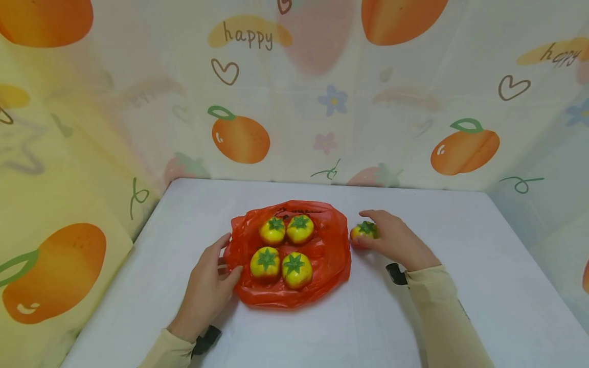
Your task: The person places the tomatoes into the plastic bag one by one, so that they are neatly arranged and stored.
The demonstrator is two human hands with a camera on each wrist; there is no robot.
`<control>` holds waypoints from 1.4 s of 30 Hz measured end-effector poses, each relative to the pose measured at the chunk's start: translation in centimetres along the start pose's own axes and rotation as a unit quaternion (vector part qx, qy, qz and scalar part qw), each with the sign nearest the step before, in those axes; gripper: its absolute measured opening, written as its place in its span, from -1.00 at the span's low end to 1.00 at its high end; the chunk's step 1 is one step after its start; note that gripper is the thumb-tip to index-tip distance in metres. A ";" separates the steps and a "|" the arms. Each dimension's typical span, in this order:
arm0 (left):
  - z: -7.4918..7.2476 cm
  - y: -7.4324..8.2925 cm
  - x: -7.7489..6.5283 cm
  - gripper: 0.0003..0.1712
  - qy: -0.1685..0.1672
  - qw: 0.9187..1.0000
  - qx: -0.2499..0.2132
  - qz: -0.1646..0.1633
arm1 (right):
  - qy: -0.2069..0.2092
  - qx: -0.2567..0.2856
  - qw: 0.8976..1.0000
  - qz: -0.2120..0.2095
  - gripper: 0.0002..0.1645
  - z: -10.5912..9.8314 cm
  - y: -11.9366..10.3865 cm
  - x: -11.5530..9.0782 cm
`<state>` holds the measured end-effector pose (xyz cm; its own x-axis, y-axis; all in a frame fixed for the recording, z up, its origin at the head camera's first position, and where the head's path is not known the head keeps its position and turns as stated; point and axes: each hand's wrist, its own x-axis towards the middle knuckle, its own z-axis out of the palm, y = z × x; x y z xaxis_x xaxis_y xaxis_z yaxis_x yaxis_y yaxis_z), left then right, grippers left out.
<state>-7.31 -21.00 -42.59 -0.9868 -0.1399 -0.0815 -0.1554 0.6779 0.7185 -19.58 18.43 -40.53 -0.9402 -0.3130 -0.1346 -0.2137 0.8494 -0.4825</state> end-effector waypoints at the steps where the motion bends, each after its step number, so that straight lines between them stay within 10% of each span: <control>1: 0.0 0.0 0.0 -0.02 0.000 1.000 0.000 0.000 | -0.004 0.001 1.000 0.003 -0.11 0.1 0.1 0.1; 42: 0.2 0.0 0.0 0.00 0.000 1.000 -0.001 -0.004 | -0.018 -0.002 1.000 0.002 -0.15 1.3 0.8 0.9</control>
<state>-7.29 -20.88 -42.76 -0.9855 -0.1458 -0.0866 -0.1632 0.6761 0.7185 -20.28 18.23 -42.19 -0.9305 -0.3257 -0.1676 -0.2119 0.8518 -0.4791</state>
